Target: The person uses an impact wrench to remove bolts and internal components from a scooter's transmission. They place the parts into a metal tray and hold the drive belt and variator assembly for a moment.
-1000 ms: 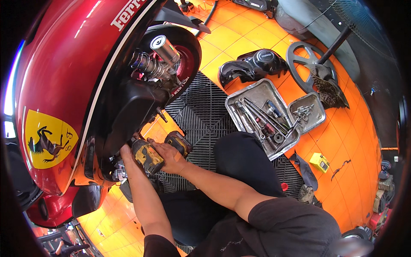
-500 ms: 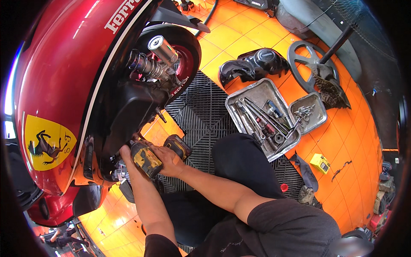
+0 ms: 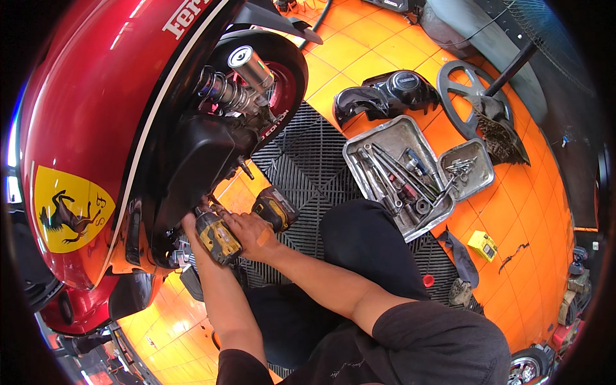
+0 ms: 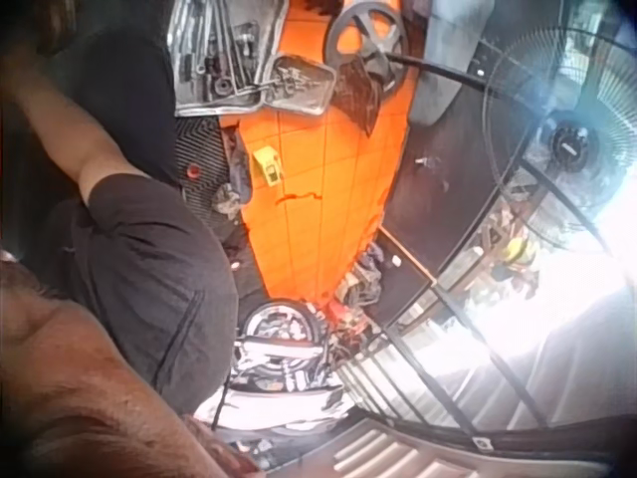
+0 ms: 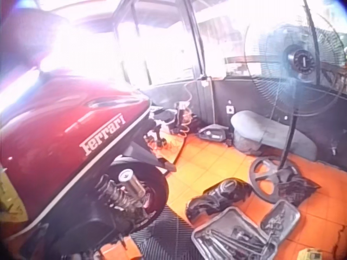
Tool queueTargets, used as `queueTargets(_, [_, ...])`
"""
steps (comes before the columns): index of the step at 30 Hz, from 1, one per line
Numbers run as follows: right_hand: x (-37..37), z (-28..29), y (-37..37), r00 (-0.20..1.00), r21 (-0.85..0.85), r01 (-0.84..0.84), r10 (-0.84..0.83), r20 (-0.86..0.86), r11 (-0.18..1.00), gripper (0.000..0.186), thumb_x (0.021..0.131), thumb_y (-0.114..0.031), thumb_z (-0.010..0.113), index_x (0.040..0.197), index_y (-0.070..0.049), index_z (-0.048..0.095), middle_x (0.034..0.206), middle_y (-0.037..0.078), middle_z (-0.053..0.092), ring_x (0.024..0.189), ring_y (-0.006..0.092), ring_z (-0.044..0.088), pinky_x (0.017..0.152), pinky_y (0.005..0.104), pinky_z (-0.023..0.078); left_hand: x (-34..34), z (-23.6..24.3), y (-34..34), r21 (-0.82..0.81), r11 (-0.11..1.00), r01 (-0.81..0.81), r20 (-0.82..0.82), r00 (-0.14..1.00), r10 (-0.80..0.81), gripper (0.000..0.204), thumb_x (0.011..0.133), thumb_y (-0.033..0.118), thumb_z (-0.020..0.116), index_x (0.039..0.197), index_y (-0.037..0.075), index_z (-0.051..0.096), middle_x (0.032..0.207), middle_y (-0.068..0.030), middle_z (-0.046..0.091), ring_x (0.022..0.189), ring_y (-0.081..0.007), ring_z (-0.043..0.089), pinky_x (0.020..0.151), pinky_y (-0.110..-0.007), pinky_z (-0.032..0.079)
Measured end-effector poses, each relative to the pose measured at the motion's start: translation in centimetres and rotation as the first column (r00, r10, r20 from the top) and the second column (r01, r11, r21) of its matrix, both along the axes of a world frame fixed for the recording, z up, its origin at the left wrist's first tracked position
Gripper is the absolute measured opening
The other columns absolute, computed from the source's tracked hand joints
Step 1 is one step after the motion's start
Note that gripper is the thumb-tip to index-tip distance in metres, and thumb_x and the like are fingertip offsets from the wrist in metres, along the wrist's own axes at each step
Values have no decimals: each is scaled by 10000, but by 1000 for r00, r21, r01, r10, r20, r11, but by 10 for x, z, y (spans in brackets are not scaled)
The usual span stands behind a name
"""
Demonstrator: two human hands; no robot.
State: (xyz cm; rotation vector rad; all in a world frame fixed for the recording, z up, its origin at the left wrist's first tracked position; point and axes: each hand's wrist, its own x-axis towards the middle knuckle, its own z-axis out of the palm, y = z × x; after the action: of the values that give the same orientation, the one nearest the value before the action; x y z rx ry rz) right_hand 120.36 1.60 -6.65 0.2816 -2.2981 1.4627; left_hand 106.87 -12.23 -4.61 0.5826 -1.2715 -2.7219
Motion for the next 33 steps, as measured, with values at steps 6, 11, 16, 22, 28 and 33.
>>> queueTargets(6, [7, 5, -10, 994, -40, -36, 40, 101, 999, 796, 705, -263, 739, 1357, 29, 386, 1111, 192, 590, 1017, 365, 582, 894, 450, 453, -4, -1, 0, 9, 1000, 25, -20, 1000, -25, 302, 881, 251, 647, 1063, 17, 591, 979, -112, 649, 833, -202, 632, 666, -328, 554])
queueTargets(11, [16, 12, -3, 992, -44, -50, 55, 117, 998, 794, 728, -253, 719, 1379, 28, 362, 1110, 202, 587, 1006, 369, 584, 886, 438, 457, -13, 2, 3, 25, 998, 58, -45, 997, -56, 298, 895, 245, 624, 1077, 11, 588, 985, -109, 649, 829, -202, 628, 677, -323, 548])
queueTargets(16, [16, 6, 12, 998, -73, -54, 56, 26, 996, 857, 710, -285, 739, 1401, 24, 337, 1093, 205, 589, 966, 372, 588, 868, 441, 466, -18, -1, 4, 40, 995, 96, -58, 994, -94, 296, 910, 240, 601, 1091, 5, 585, 992, -107, 648, 825, -202, 624, 687, -318, 543])
queueTargets(22, [27, 5, 23, 992, -39, -126, 124, -38, 991, 879, 663, -297, 762, 1379, 34, 374, 1086, 209, 613, 1014, 361, 598, 910, 426, 464, -3, 1, -22, -2, 942, 336, -102, 937, -335, 295, 928, 233, 573, 1107, -2, 581, 1000, -104, 648, 821, -201, 618, 699, -313, 536])
queueTargets(28, [40, 20, 15, 975, -107, -206, 195, -108, 973, 879, 650, -299, 779, 1377, 17, 401, 1070, 204, 621, 987, 373, 607, 890, 427, 477, 8, 1, -62, 147, 969, 201, 10, 979, -204, 299, 947, 221, 482, 1129, -6, 551, 1055, -148, 603, 937, -274, 582, 798, -416, 520])
queueTargets(33, [53, 26, -3, 970, -121, -234, 224, -96, 965, 874, 635, -268, 809, 1376, -9, 425, 1090, 176, 647, 931, 347, 641, 814, 399, 518, 34, 21, -65, 106, 994, 0, 63, 998, -7, 294, 941, 191, 427, 1120, -17, 533, 1122, -173, 565, 1067, -327, 523, 959, -484, 442])
